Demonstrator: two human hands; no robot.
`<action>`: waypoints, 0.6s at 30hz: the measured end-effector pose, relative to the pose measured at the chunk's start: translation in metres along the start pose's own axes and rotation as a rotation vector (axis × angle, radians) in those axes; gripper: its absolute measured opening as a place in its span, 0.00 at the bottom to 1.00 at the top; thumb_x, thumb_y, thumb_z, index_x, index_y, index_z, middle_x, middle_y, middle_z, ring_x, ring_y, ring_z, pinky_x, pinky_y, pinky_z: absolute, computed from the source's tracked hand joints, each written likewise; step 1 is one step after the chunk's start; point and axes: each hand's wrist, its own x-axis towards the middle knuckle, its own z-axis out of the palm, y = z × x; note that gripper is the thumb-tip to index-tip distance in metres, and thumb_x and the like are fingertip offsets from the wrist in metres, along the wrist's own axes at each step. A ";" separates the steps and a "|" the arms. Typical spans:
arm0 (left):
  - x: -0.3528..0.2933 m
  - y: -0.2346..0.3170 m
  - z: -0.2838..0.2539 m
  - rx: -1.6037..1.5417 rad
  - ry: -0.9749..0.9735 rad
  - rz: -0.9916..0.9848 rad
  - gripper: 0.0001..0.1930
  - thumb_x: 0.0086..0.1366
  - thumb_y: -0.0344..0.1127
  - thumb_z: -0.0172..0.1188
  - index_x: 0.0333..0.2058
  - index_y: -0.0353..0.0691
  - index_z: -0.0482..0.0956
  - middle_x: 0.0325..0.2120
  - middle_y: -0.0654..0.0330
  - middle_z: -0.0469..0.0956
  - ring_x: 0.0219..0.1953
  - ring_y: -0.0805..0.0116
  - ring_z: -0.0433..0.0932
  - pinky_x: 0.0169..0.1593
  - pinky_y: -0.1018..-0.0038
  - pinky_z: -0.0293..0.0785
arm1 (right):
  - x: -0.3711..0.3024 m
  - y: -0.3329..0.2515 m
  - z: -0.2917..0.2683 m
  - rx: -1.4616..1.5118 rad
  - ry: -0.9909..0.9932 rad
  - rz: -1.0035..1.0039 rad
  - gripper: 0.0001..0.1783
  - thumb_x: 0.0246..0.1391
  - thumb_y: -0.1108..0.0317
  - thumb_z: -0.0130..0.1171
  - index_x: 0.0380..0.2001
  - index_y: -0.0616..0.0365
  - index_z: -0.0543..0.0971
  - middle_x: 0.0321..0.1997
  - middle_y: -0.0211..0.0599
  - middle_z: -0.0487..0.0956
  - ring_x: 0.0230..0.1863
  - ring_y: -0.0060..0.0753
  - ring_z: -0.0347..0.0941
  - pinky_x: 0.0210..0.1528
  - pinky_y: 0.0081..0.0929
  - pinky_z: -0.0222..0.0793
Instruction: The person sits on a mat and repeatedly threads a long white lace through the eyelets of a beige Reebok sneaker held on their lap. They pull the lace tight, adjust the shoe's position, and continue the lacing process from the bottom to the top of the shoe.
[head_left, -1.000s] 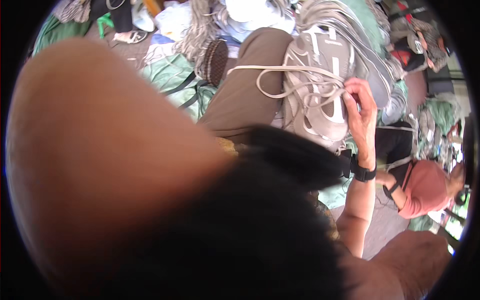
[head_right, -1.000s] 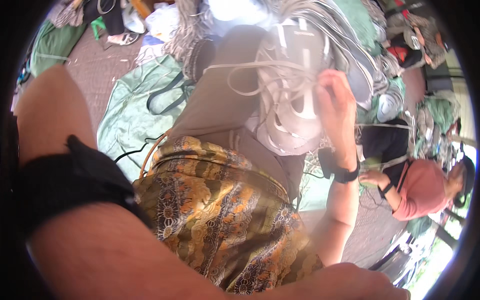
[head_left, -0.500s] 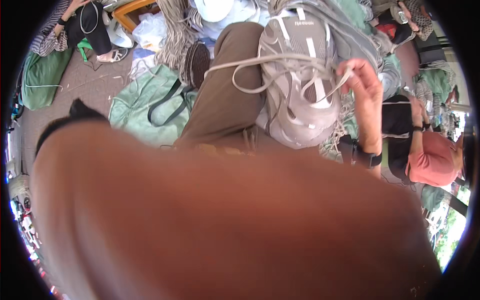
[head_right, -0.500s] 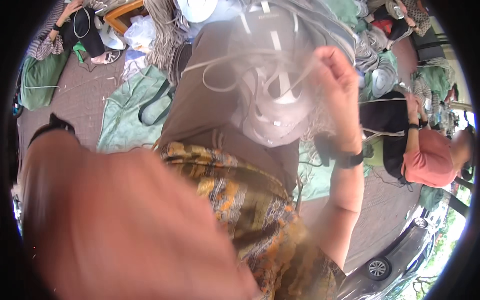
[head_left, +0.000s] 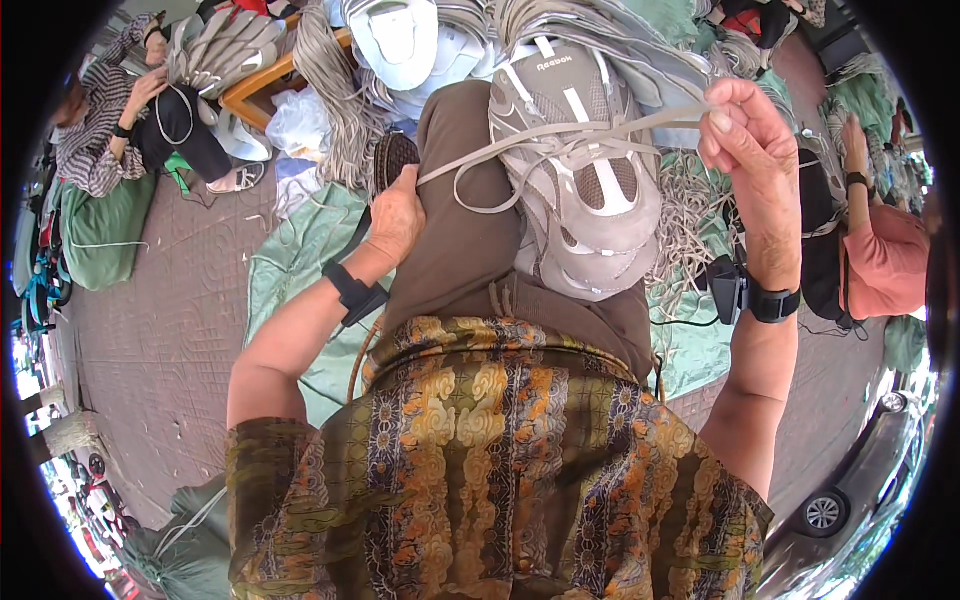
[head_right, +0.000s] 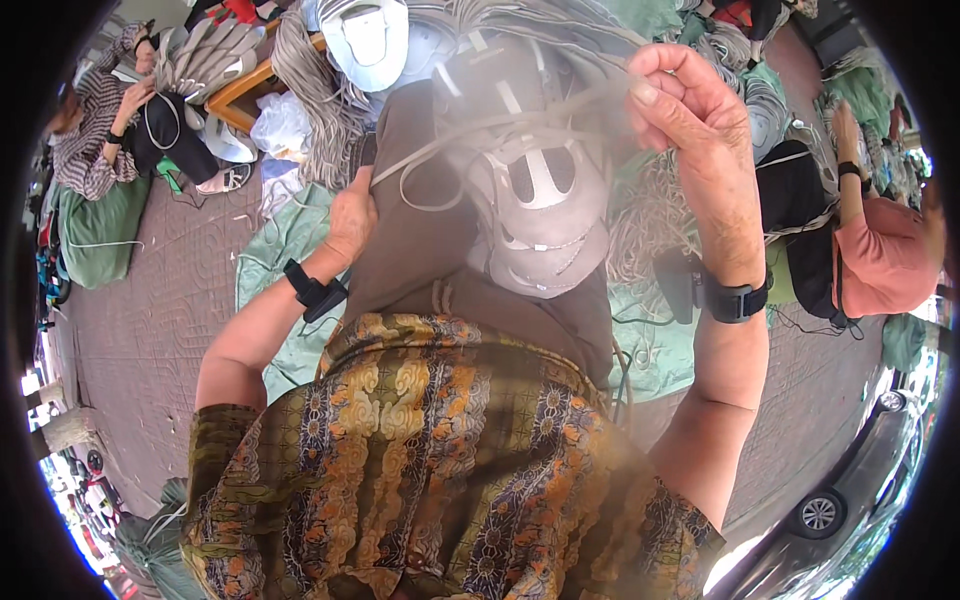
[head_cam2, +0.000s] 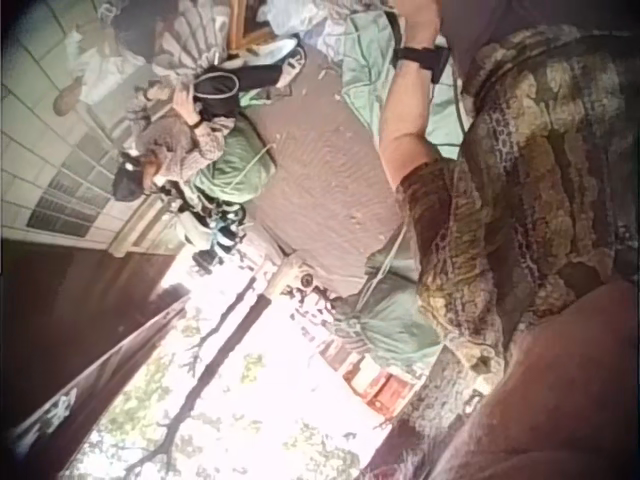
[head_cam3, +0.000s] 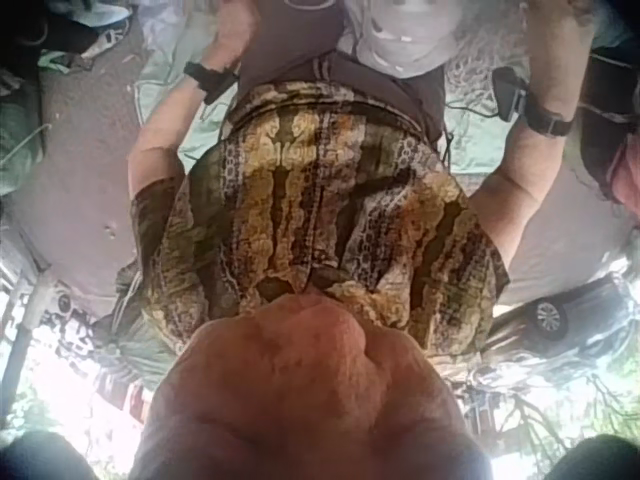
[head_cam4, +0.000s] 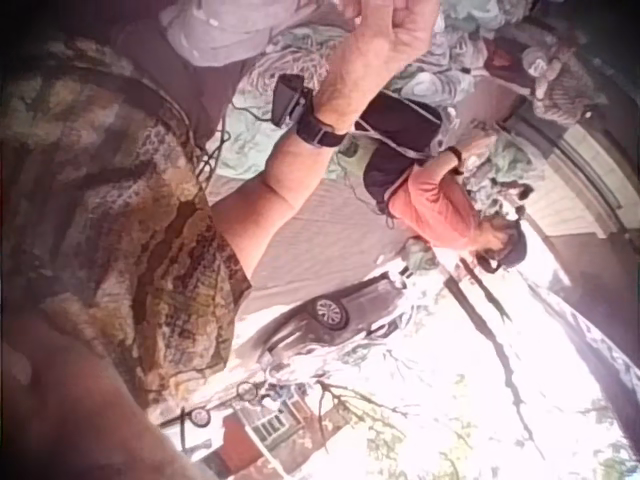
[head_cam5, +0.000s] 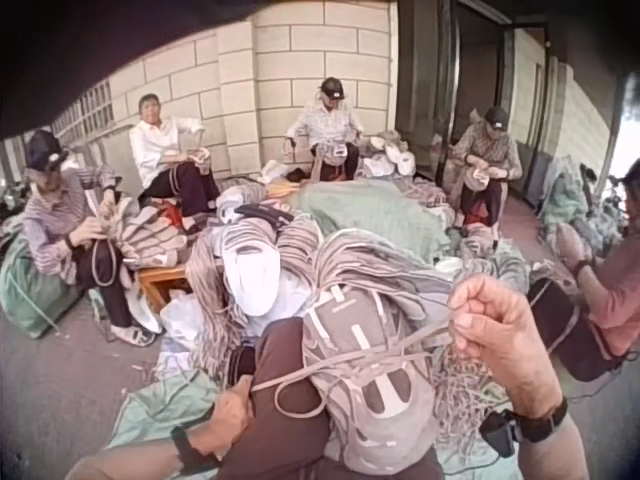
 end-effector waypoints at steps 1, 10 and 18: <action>0.002 -0.001 0.001 0.020 0.019 0.037 0.15 0.56 0.22 0.47 0.43 0.40 0.71 0.33 0.45 0.77 0.32 0.42 0.77 0.36 0.54 0.73 | 0.001 -0.001 -0.002 -0.031 0.026 -0.004 0.08 0.57 0.69 0.57 0.39 0.58 0.75 0.24 0.19 0.70 0.23 0.11 0.59 0.26 0.12 0.51; 0.069 -0.002 -0.046 -0.137 0.397 0.164 0.05 0.57 0.26 0.54 0.34 0.39 0.74 0.29 0.51 0.77 0.31 0.50 0.77 0.35 0.61 0.72 | 0.004 0.008 -0.012 -0.370 0.103 -0.084 0.11 0.52 0.77 0.55 0.40 0.57 0.75 0.27 0.23 0.73 0.26 0.13 0.66 0.29 0.14 0.62; 0.053 0.109 -0.078 -0.483 -0.168 0.277 0.10 0.60 0.32 0.59 0.41 0.38 0.76 0.34 0.65 0.76 0.30 0.79 0.71 0.33 0.80 0.70 | 0.002 0.021 -0.002 -0.945 0.283 -0.464 0.07 0.60 0.70 0.54 0.38 0.61 0.77 0.25 0.29 0.72 0.25 0.16 0.63 0.26 0.19 0.61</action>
